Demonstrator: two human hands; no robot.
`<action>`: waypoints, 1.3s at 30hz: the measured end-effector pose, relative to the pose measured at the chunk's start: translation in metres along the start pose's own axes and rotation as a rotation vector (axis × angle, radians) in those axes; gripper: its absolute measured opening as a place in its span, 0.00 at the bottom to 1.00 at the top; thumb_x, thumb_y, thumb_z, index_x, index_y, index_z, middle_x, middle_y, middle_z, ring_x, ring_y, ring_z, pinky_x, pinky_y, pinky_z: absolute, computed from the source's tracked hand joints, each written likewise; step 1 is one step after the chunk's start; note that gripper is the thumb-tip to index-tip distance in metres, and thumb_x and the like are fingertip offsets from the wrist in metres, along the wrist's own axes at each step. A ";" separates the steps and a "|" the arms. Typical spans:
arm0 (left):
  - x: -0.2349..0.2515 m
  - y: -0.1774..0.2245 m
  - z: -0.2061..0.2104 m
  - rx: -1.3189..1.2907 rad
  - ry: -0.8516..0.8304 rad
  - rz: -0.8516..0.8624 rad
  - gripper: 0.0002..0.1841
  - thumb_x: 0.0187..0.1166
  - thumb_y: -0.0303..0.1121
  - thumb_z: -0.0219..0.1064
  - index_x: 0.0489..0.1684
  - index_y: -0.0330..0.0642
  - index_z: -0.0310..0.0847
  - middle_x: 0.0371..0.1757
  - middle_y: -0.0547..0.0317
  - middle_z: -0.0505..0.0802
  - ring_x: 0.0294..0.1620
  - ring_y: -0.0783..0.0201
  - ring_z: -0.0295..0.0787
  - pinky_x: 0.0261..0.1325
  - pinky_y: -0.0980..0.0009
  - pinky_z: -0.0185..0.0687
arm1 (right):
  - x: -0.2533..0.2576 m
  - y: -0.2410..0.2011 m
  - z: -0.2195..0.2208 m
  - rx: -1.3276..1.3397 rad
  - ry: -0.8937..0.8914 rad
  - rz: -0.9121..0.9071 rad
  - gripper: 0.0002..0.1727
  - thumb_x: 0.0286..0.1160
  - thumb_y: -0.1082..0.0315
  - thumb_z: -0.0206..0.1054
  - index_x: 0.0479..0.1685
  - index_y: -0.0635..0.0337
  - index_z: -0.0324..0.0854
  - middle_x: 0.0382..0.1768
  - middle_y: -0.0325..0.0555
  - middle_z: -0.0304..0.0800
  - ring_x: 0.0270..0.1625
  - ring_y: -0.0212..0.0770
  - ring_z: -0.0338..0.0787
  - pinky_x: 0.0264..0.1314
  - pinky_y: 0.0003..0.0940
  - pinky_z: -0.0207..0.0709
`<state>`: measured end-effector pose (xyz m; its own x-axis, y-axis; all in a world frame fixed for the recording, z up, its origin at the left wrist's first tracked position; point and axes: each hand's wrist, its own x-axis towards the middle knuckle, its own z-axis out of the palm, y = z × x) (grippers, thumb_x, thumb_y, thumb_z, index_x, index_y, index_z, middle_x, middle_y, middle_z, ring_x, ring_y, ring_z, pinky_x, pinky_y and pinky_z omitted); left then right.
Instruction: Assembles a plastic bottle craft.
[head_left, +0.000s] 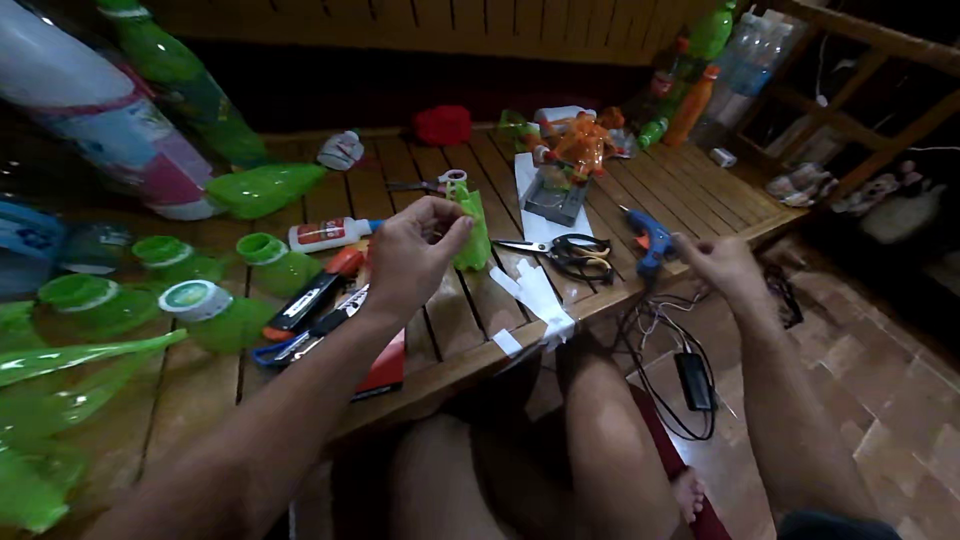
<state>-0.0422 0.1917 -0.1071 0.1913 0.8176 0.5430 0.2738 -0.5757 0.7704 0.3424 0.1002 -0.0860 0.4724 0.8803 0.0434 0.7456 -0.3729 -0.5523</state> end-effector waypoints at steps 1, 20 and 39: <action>-0.001 0.001 0.000 -0.002 0.007 0.011 0.10 0.82 0.32 0.69 0.51 0.34 0.84 0.42 0.60 0.91 0.37 0.80 0.87 0.45 0.81 0.85 | 0.003 -0.002 0.007 -0.049 -0.026 0.022 0.41 0.82 0.35 0.60 0.46 0.75 0.86 0.37 0.70 0.90 0.38 0.66 0.92 0.47 0.70 0.82; 0.007 -0.014 0.001 0.020 -0.055 0.081 0.13 0.85 0.33 0.65 0.55 0.32 0.85 0.50 0.45 0.93 0.49 0.61 0.92 0.58 0.64 0.86 | -0.016 -0.021 0.014 1.150 0.150 0.002 0.15 0.92 0.62 0.55 0.65 0.64 0.72 0.40 0.42 0.90 0.42 0.34 0.93 0.49 0.29 0.89; 0.005 -0.006 0.001 -0.139 -0.032 0.014 0.09 0.82 0.31 0.68 0.49 0.34 0.87 0.42 0.55 0.93 0.41 0.71 0.90 0.50 0.71 0.86 | -0.013 -0.149 0.053 1.204 -0.433 -0.490 0.15 0.79 0.67 0.55 0.59 0.52 0.81 0.42 0.38 0.94 0.31 0.27 0.90 0.31 0.20 0.85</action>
<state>-0.0417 0.1992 -0.1089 0.2242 0.8081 0.5447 0.1383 -0.5796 0.8031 0.2004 0.1596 -0.0481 -0.0684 0.9503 0.3038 -0.1790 0.2879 -0.9408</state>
